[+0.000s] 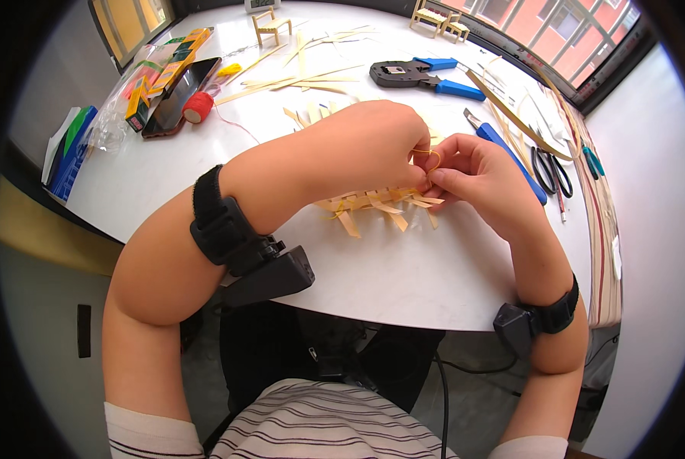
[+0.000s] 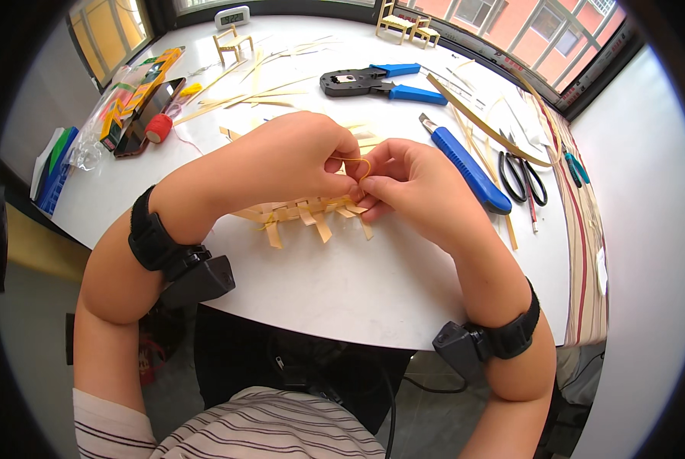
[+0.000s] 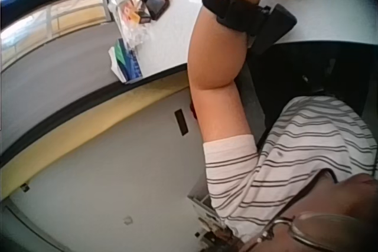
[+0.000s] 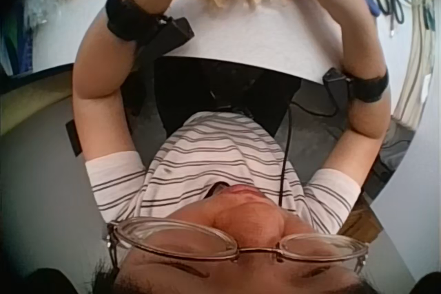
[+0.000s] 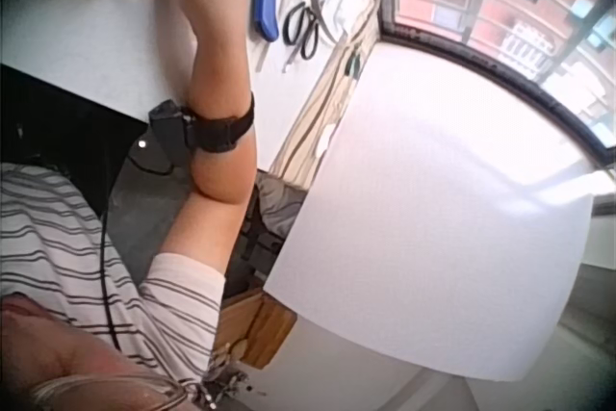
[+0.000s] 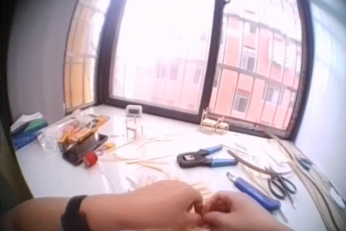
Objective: The person weaves thin wooden strips into a flat basket base on a white table. They interlace the strips by hand, periodically lift the mat to check alignment, and use a blue utility knife to trim excess strip ends. The woven mat grows in size as more strips are added.
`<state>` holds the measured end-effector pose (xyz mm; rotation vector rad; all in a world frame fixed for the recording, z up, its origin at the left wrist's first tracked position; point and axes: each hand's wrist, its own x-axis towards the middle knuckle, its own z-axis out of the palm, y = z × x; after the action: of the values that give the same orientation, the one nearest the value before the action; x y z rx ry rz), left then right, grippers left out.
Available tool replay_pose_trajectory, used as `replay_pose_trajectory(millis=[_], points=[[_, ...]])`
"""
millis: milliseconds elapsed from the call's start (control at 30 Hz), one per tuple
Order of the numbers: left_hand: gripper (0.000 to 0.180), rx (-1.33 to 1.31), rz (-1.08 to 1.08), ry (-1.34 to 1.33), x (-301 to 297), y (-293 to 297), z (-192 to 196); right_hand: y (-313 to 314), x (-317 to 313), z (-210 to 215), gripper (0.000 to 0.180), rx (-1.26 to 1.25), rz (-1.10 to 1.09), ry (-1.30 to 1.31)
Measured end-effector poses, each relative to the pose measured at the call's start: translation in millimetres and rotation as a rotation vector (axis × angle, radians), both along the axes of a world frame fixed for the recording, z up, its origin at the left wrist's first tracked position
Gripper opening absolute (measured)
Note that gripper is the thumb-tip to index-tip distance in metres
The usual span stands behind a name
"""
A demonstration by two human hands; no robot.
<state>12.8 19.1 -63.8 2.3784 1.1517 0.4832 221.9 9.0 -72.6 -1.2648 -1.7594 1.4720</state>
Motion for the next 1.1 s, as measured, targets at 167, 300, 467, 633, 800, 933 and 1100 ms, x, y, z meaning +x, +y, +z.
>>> replay_pose_trajectory(millis=[167, 300, 467, 633, 800, 933, 1100], points=[[0.025, -0.003, -0.037, -0.006, 1.2, -1.3, -2.2, -1.6, -0.4, 3.3, 0.014, -0.011, 0.0, 0.036], [0.024, 0.034, -0.064, 0.008, 1.6, -2.6, -2.7, -1.2, 1.2, 4.0, 0.013, -0.024, -0.014, 0.047], [0.021, 0.096, -0.057, -0.019, -1.1, -0.9, -7.3, 2.9, 6.2, 2.5, 0.015, 0.065, -0.066, -0.055], [0.019, 0.066, -0.054, -0.027, -1.1, -4.7, -2.7, 0.7, 3.0, 3.2, 0.013, 0.258, -0.09, -0.396], [0.02, 0.072, -0.064, -0.026, -1.1, -4.2, -5.9, -2.7, 1.1, 0.4, 0.015, 0.364, -0.045, -0.388], [0.021, 0.103, -0.072, -0.022, -1.3, -4.8, -5.2, -4.0, -0.6, 1.2, 0.016, 0.372, -0.044, -0.416], [0.022, 0.106, -0.067, -0.035, -1.0, -5.0, -4.0, -5.2, -3.2, 4.2, 0.017, 0.345, -0.053, -0.416]])
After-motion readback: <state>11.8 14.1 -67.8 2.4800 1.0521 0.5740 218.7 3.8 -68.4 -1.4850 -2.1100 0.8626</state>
